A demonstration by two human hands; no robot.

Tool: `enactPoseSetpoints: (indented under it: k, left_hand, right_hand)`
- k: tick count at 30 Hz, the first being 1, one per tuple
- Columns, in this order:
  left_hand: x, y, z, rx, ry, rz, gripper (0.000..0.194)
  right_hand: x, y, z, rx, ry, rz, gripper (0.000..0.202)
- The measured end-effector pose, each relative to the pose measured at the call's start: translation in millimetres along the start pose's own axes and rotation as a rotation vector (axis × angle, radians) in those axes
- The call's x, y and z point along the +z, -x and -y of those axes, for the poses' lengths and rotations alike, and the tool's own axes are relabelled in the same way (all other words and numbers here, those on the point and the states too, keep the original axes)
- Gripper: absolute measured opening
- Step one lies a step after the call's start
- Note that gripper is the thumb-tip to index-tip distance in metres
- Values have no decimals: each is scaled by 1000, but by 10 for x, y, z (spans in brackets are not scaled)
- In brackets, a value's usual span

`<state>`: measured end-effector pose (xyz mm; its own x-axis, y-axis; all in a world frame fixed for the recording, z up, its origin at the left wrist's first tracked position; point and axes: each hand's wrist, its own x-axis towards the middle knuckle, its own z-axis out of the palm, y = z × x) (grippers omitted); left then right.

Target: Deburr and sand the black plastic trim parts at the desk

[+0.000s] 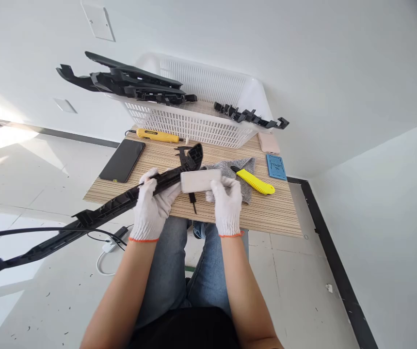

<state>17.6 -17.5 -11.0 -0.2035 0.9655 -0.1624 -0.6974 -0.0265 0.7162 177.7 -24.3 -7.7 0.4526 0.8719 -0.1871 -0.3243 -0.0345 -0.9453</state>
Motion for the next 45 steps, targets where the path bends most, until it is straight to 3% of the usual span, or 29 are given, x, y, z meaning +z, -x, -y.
enactPoseSetpoints:
  k: [2, 3, 8, 13, 18, 23, 28, 32, 36, 40, 43, 45]
  left_hand:
    - [15, -7, -20, 13, 18, -24, 23]
    - [20, -8, -28, 15, 25, -24, 23]
    - [33, 22, -55, -46, 91, 41, 24]
    - [40, 36, -53, -16, 75, -9, 24]
    - [-1, 36, -12, -26, 0, 4, 23]
    - [-143, -42, 72, 19, -59, 29, 26]
    - [-171, -78, 124, 57, -75, 65, 30]
    - [-124, -74, 148, 66, -83, 43, 27]
    - [-120, -87, 170, 43, -63, 16, 30]
    - [-122, -89, 165, 100, -66, -25, 28]
    - [-121, -79, 149, 99, -80, -16, 27]
    - [-122, -75, 141, 91, -88, -27, 28]
  right_hand:
    - [-2, 31, -4, 56, 70, 244, 39]
    - [-5, 36, -5, 83, 80, 306, 41]
    - [-61, -35, 12, 69, -114, 189, 51]
    - [-130, -42, 7, 136, -64, 346, 44]
    - [-33, -24, -34, 102, -50, 152, 39]
    - [87, 9, -41, 171, 24, 293, 48]
    - [109, -11, -57, 110, -15, 140, 44]
    - [132, -15, -92, 164, -19, 297, 46]
    - [170, -9, -122, 166, -68, 171, 44]
    - [196, 0, -129, 219, -64, 299, 48]
    - [200, -4, -105, 184, -131, 137, 44]
    - [200, -1, -90, 183, -121, 141, 43]
